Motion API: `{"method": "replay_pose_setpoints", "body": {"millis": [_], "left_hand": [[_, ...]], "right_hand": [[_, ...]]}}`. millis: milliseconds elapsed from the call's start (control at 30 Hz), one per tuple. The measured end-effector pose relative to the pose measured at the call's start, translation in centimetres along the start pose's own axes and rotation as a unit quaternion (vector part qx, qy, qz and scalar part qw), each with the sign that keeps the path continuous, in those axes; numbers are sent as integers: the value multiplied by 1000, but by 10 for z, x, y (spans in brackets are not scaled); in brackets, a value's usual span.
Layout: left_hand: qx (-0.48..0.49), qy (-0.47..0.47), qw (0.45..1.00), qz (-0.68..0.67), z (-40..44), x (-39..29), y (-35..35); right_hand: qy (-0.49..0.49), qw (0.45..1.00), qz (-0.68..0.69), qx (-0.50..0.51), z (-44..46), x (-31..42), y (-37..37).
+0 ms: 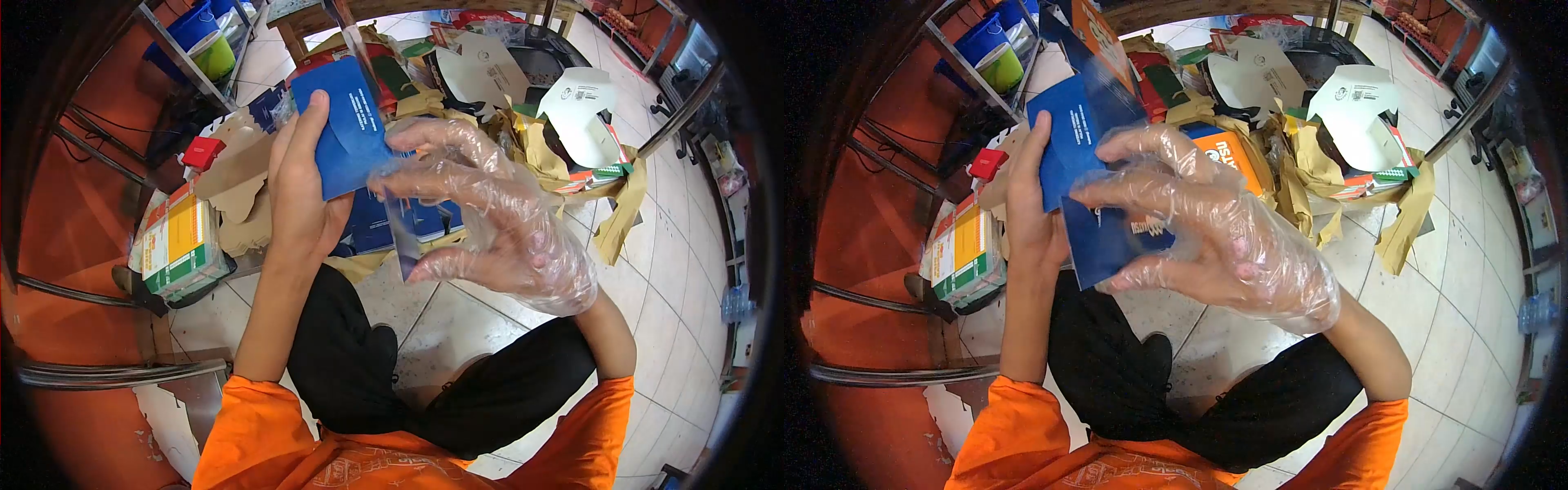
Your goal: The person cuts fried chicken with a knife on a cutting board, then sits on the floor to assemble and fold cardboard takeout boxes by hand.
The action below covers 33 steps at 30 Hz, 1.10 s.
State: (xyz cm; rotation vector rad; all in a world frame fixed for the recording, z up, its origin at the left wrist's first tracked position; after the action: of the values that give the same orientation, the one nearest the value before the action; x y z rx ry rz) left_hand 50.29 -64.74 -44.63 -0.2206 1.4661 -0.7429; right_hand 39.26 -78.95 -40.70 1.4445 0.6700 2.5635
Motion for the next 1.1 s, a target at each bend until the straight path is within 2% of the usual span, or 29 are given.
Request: {"method": "replay_pose_setpoints", "body": {"millis": [100, 133, 200, 233, 267, 333, 367, 467, 533, 567, 700, 800, 933, 967, 1067, 1100], "left_hand": [[24, -48, 998, 39, -1, -5, -8], [36, -56, 998, 15, 2, -3, -9], [48, -62, 997, -10, 3, -2, -9], [105, -65, 992, -3, 2, -2, -15], [161, -69, 985, 3, -1, -2, -21], [195, -60, 979, 20, -5, -3, -26], [192, -60, 979, 16, -9, -4, -28], [172, -58, 983, 8, -11, -6, -31], [111, -61, 992, 12, -8, -7, -23], [96, -57, 994, 10, -5, -4, -16], [122, -51, 991, 21, -6, -4, -18], [172, -12, 984, 33, -10, -3, -27], [216, 16, 976, 12, -12, 4, -26], [235, 21, 972, 7, -14, 7, -29], [254, -21, 966, 51, -24, 3, -40], [255, -39, 963, 76, -29, 1, -48]], "right_hand": [[51, 998, -47, -10, 1, 2, 2], [75, 990, -92, -78, 0, 4, 6], [96, 975, -137, -147, 0, 6, 7], [102, 968, -34, -224, 0, 4, 16], [91, 964, 9, -250, -2, 3, 24], [77, 945, 97, -302, -6, 1, 39], [89, 965, 26, -245, -6, 1, 42], [68, 973, -55, -216, -6, 7, 34], [80, 970, -170, -154, -5, 12, 25], [119, 957, -208, -161, -5, 13, 23], [139, 939, -270, -162, -5, 22, 18], [166, 897, -339, -228, -9, 19, 10], [211, 859, -385, -262, -12, 8, 0], [191, 858, -376, -293, -12, 6, 1], [187, 850, -339, -358, -9, 7, 1], [157, 855, -328, -371, -9, 9, 3]]}}
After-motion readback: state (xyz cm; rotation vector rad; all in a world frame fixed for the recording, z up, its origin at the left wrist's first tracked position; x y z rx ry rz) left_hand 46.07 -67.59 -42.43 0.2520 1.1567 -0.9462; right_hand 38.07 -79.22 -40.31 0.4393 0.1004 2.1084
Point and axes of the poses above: each hand's wrist, its own z-axis towards the middle knuckle, its own y-axis out of the back of the hand, x = y × z, the point moved 6 cm from there along z, towards the middle knuckle, and after that the axes turned 3 degrees about -y, right-handed, at the moved point
